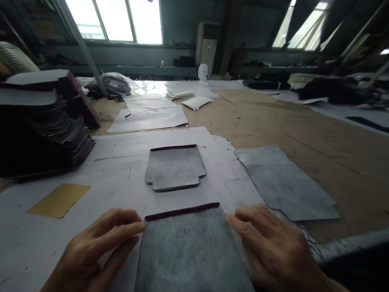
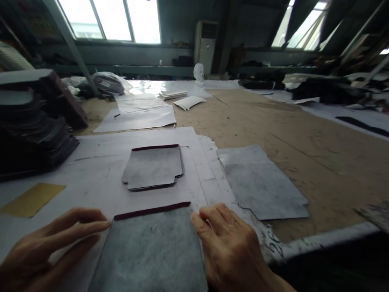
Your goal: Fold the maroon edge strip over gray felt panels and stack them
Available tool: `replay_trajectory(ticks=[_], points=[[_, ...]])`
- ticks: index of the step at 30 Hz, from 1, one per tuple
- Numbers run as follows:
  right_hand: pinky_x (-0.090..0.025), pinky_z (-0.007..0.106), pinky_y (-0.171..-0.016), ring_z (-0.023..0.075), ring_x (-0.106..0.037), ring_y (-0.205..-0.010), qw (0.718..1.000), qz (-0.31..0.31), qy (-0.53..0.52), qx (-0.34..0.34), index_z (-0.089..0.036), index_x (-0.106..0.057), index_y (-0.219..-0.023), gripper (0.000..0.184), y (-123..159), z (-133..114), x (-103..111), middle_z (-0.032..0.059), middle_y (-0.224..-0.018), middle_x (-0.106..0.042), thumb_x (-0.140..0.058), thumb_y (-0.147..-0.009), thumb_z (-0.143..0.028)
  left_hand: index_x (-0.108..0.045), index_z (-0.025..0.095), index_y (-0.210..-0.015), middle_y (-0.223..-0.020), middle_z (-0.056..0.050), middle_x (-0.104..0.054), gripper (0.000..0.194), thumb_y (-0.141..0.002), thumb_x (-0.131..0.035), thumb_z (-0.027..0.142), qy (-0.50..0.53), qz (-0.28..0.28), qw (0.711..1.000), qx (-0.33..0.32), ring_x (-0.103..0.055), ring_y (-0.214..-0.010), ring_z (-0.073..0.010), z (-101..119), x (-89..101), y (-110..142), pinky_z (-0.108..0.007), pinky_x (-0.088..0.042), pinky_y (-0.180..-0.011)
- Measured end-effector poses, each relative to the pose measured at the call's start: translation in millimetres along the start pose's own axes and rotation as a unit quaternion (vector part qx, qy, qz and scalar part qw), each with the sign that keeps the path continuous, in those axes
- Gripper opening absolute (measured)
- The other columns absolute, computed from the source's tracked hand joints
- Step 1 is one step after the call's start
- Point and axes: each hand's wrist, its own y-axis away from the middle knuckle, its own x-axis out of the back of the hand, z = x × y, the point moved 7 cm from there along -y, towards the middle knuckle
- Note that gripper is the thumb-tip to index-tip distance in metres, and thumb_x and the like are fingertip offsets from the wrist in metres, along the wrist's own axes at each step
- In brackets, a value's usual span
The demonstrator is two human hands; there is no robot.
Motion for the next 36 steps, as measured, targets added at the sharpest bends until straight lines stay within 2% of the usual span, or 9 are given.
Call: replay_trajectory(ticks=[3,7,10,12,17,25,30,33,36], points=[[-0.049,0.029,-0.056,0.0178,-0.055,-0.071,0.999,0.002,0.017,-0.052,-0.009,-0.066,-0.087,0.027,4,11,0,0.0103,-0.078,-0.060,-0.043,-0.076,-0.001,-0.056,0.020,-0.110,-0.101,-0.006,-0.054,0.029,-0.084,-0.047,0.013,0.016,-0.029,0.997,-0.065,-0.055,-0.087,-0.0145,25,-17.2,-27,-0.023,-0.050,-0.068],[-0.048,0.028,-0.054,0.0173,-0.055,-0.068,0.998,-0.004,-0.004,-0.057,-0.010,-0.066,-0.088,0.026,3,11,-7,0.0093,-0.075,-0.060,-0.043,-0.077,-0.004,-0.060,0.017,-0.096,-0.090,-0.006,-0.055,0.024,-0.082,-0.043,0.009,0.052,-0.051,0.992,-0.107,-0.053,-0.077,-0.0157,56,-49.5,-71,-0.031,-0.049,-0.065],[-0.048,0.029,-0.055,0.0177,-0.054,-0.069,0.999,-0.013,-0.006,-0.033,-0.011,-0.066,-0.092,0.028,4,7,-10,0.0094,-0.077,-0.061,-0.043,-0.078,-0.005,-0.061,0.016,-0.095,-0.086,-0.006,-0.055,0.026,-0.081,-0.041,0.007,0.058,-0.074,0.989,-0.117,-0.051,-0.076,-0.0163,64,-73.2,-88,-0.033,-0.049,-0.067],[-0.048,0.031,-0.057,0.0183,-0.053,-0.069,1.000,-0.022,-0.003,-0.018,-0.011,-0.066,-0.093,0.029,5,5,-12,0.0092,-0.077,-0.061,-0.041,-0.079,-0.005,-0.061,0.015,-0.096,-0.085,-0.006,-0.055,0.028,-0.081,-0.041,0.006,0.066,-0.069,0.989,-0.117,-0.051,-0.076,-0.0161,63,-81.6,-91,-0.033,-0.048,-0.067],[-0.049,0.036,-0.066,0.0209,-0.053,-0.078,0.999,-0.035,0.003,0.008,-0.007,-0.063,-0.097,0.032,10,2,-18,0.0110,-0.084,-0.062,-0.035,-0.083,-0.004,-0.061,0.015,-0.097,-0.085,-0.007,-0.057,0.025,-0.081,-0.043,0.008,0.043,-0.045,0.987,-0.148,-0.050,-0.073,-0.0162,65,-84.3,-89,-0.033,-0.047,-0.064],[-0.045,0.036,-0.066,0.0204,-0.048,-0.077,0.995,-0.081,-0.050,-0.014,-0.007,-0.060,-0.093,0.029,14,4,-27,0.0102,-0.086,-0.058,-0.034,-0.083,-0.002,-0.060,0.014,-0.077,-0.069,-0.004,-0.054,0.018,-0.081,-0.043,0.013,-0.089,-0.088,0.964,-0.233,-0.049,-0.060,-0.0174,84,-92.1,-102,-0.029,-0.042,-0.048],[-0.044,0.035,-0.068,0.0196,-0.048,-0.078,0.993,-0.090,-0.072,-0.016,-0.009,-0.060,-0.087,0.028,13,4,-28,0.0090,-0.085,-0.057,-0.033,-0.084,-0.003,-0.056,0.014,-0.070,-0.064,-0.003,-0.048,0.021,-0.082,-0.039,0.007,-0.137,-0.047,0.949,-0.281,-0.042,-0.057,-0.0170,91,-92.5,-95,-0.029,-0.036,-0.046],[-0.044,0.034,-0.068,0.0186,-0.048,-0.079,0.992,-0.102,-0.074,-0.005,-0.010,-0.060,-0.085,0.028,12,3,-28,0.0090,-0.087,-0.057,-0.032,-0.084,-0.003,-0.054,0.014,-0.071,-0.066,-0.003,-0.048,0.020,-0.082,-0.040,0.007,-0.120,-0.056,0.954,-0.270,-0.042,-0.058,-0.0171,86,-94.1,-93,-0.029,-0.037,-0.048],[-0.044,0.034,-0.068,0.0185,-0.048,-0.080,0.991,-0.106,-0.080,-0.001,-0.011,-0.059,-0.079,0.029,12,3,-29,0.0084,-0.086,-0.057,-0.032,-0.085,-0.003,-0.053,0.014,-0.073,-0.069,-0.004,-0.050,0.018,-0.083,-0.039,0.009,-0.077,-0.071,0.972,-0.211,-0.045,-0.062,-0.0169,77,-97.4,-95,-0.029,-0.040,-0.052]])
